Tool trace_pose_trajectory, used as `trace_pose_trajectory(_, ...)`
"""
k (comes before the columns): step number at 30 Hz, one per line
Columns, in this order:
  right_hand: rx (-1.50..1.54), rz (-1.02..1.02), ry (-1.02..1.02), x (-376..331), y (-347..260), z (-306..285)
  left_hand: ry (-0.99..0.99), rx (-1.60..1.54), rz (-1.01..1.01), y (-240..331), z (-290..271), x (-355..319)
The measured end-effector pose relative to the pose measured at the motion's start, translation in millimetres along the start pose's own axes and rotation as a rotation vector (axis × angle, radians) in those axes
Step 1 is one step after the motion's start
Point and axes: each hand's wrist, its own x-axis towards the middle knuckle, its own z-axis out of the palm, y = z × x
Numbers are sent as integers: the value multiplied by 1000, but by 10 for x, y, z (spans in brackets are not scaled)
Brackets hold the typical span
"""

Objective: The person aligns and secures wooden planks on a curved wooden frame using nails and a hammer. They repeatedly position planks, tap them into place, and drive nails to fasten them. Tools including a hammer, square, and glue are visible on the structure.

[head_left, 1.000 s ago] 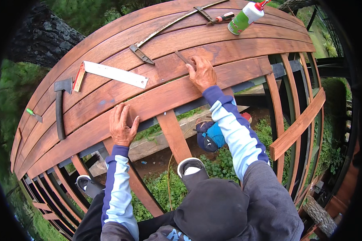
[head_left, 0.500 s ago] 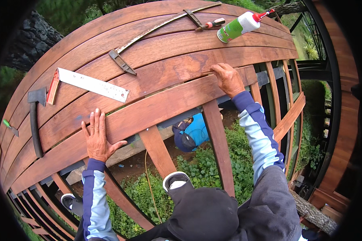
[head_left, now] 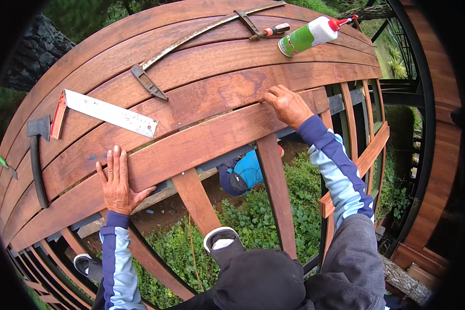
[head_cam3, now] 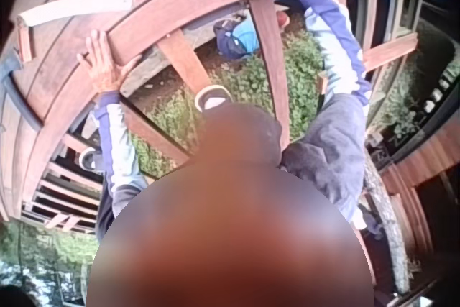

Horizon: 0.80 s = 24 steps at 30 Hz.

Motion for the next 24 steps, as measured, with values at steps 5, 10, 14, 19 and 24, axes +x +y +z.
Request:
trace_pose_trajectory(5,29,13,28,14,-42,-1,38,23,22,-13,6,15)
trace_pose_trajectory(10,17,22,0,15,-37,-14,18,85,-37,33,17,-39)
trace_pose_trajectory(14,47,63,52,11,-36,0,89,160,-140,106,40,-81)
trace_pose_trajectory(19,82,91,131,13,-35,31,85,165,-136,97,39,-60)
trace_pose_trajectory(24,129,71,170,4,-55,47,92,172,-128,89,32,-52)
